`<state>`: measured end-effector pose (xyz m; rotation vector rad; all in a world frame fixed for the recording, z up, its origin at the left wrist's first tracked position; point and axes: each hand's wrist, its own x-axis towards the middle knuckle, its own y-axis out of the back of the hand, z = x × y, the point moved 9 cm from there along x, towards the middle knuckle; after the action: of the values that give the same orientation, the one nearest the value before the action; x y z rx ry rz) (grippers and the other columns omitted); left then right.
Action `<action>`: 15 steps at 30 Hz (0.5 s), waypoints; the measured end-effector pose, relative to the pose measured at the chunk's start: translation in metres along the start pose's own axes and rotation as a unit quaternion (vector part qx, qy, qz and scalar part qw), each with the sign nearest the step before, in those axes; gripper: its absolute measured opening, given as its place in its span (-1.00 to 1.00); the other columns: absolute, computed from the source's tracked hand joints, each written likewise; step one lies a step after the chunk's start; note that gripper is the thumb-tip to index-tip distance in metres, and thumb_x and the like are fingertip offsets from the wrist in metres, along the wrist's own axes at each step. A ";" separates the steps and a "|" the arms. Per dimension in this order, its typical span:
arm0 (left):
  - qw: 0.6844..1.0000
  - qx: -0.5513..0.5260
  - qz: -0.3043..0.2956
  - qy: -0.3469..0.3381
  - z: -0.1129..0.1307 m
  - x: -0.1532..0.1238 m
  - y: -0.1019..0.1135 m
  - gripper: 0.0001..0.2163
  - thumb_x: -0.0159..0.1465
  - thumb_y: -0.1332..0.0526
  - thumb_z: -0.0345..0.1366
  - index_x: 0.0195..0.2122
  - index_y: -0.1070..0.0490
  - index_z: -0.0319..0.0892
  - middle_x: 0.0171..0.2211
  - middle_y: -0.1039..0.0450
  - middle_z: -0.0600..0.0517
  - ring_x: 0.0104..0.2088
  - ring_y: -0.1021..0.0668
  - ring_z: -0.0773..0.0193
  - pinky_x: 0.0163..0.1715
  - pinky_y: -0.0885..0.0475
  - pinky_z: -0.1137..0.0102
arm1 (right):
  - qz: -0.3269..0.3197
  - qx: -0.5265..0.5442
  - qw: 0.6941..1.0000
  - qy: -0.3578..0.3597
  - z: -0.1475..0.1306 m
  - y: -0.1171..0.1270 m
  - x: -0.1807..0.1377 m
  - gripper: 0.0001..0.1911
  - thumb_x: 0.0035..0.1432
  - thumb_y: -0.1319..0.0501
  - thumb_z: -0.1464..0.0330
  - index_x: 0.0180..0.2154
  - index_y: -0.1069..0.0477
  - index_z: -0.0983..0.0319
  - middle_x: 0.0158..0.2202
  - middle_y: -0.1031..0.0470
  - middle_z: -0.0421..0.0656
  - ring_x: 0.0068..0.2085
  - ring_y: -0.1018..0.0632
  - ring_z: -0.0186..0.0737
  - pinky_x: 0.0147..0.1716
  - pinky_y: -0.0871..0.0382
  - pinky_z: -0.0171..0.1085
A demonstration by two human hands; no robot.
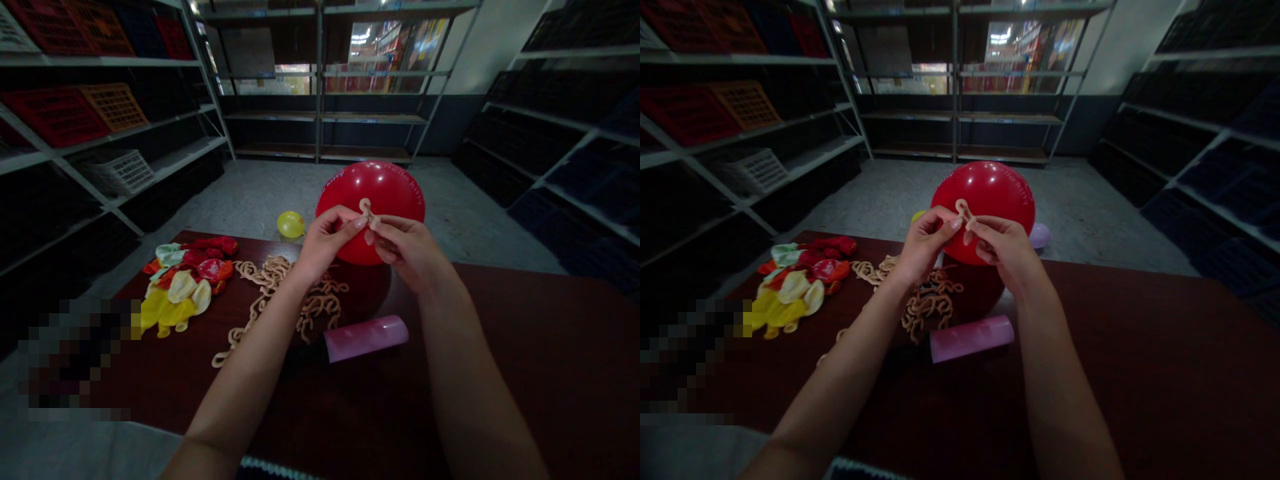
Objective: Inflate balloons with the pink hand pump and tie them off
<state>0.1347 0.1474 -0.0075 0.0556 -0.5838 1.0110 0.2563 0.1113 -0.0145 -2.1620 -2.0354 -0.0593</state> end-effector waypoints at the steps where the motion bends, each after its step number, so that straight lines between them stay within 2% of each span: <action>1: 1.000 0.004 -0.001 -0.005 0.000 0.000 0.000 -0.77 0.22 -0.40 -0.11 -0.33 -0.53 -0.17 -0.37 -0.52 0.06 -0.36 -0.49 0.37 -0.28 -0.37 0.43 | -0.005 -0.013 1.000 0.006 -0.002 -0.002 -0.001 -0.79 0.09 -0.39 0.21 -0.29 -0.59 0.22 -0.46 -0.51 -0.24 -0.64 -0.21 -0.55 -0.70 0.08 -0.38; 5: 0.999 0.006 0.039 0.011 -0.005 0.001 0.009 -0.80 0.21 -0.41 -0.13 -0.32 -0.55 -0.15 -0.42 -0.49 0.08 -0.45 -0.43 0.41 -0.41 -0.32 0.46 | -0.039 -0.067 0.997 0.024 -0.009 -0.015 -0.006 -0.74 0.15 -0.36 0.20 -0.18 -0.59 0.20 -0.51 -0.50 -0.26 -0.65 -0.28 -0.51 -0.68 -0.01 -0.38; 9: 0.996 -0.021 0.082 0.038 -0.008 -0.001 0.015 -0.80 0.20 -0.43 -0.16 -0.29 -0.50 -0.14 -0.47 -0.43 0.12 -0.51 -0.39 0.44 -0.51 -0.26 0.50 | -0.059 -0.099 0.992 0.046 -0.012 -0.024 -0.009 -0.74 0.17 -0.35 0.19 -0.18 -0.57 0.22 -0.54 -0.50 -0.27 -0.65 -0.31 -0.49 -0.68 -0.07 -0.38; 15: 0.988 -0.043 0.136 0.059 -0.003 -0.004 0.014 -0.72 0.17 -0.45 -0.18 -0.32 -0.36 -0.16 -0.47 -0.42 0.13 -0.55 -0.40 0.48 -0.53 -0.29 0.54 | -0.024 -0.112 0.991 0.074 -0.015 -0.029 -0.006 -0.80 0.16 -0.35 0.23 -0.29 -0.52 0.24 -0.56 -0.48 -0.27 -0.67 -0.30 -0.50 -0.68 -0.06 -0.37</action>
<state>0.1230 0.1532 -0.0151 -0.1634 -0.5343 1.2427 0.2279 0.1042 0.0022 -2.1582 -2.0828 -0.4629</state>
